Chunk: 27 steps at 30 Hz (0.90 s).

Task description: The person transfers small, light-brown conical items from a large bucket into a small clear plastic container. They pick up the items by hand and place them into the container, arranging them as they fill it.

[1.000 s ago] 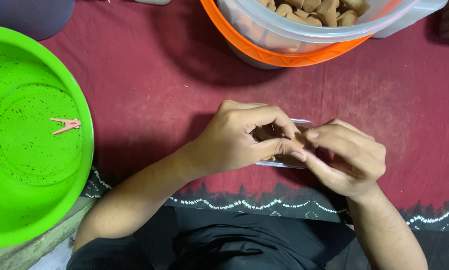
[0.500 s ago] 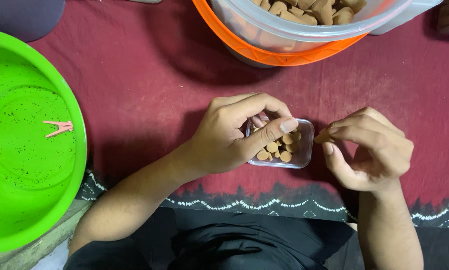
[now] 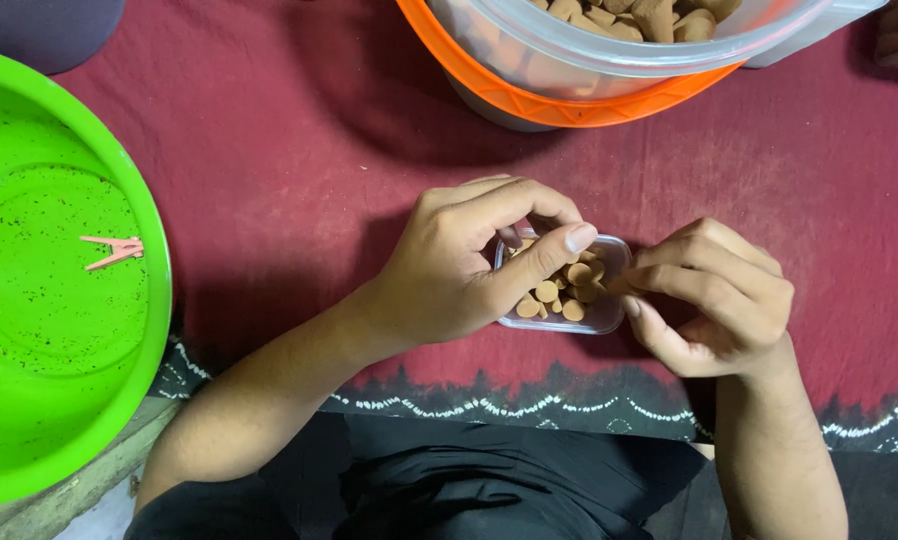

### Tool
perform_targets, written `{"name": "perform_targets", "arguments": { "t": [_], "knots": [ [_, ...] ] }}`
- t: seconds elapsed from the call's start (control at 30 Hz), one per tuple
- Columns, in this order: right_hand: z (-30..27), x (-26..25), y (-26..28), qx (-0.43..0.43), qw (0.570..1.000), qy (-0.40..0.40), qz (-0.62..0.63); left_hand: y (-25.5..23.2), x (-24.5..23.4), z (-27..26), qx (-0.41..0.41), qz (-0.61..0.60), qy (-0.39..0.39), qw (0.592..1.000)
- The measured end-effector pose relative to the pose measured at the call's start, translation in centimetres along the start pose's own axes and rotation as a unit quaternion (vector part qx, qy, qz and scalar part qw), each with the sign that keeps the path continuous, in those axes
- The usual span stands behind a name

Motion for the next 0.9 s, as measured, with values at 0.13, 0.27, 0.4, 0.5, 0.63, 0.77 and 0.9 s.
{"name": "perform_targets", "arguments": {
  "t": [0.13,0.27,0.4,0.5,0.63,0.77,0.9],
  "knots": [
    [0.0,0.3,0.3,-0.007,1.000,-0.010,0.005,0.0,0.0,0.1,0.006,0.010,-0.010,1.000],
    [0.3,0.8,0.6,-0.011,1.000,-0.012,0.021,0.1,0.1,0.1,0.017,0.020,-0.011,1.000],
    [-0.1,1.5,0.7,-0.004,0.999,-0.020,0.029,0.1,0.1,0.2,0.023,0.025,-0.021,0.999],
    [0.7,2.1,1.5,0.006,1.000,-0.009,0.008,0.1,0.1,0.2,0.013,0.023,-0.018,0.999],
    [1.6,2.9,1.9,-0.014,1.000,0.008,-0.001,0.1,0.1,0.2,0.017,0.030,-0.027,0.999],
    [2.5,3.6,2.0,-0.037,0.999,0.031,-0.024,0.1,0.0,0.3,0.034,0.030,-0.032,0.998],
    [3.1,4.0,2.0,-0.056,0.997,0.035,-0.051,0.1,-0.2,0.3,0.055,0.023,-0.037,0.998]
  ]
}}
Point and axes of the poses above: each hand's wrist, its own z-axis towards the middle knuckle, its own x-axis out of the palm, y = z × x, the point moved 1 cm from there along z, towards the middle knuckle, and after that the axes turned 14 degrees about z, right-handed, at the moved point
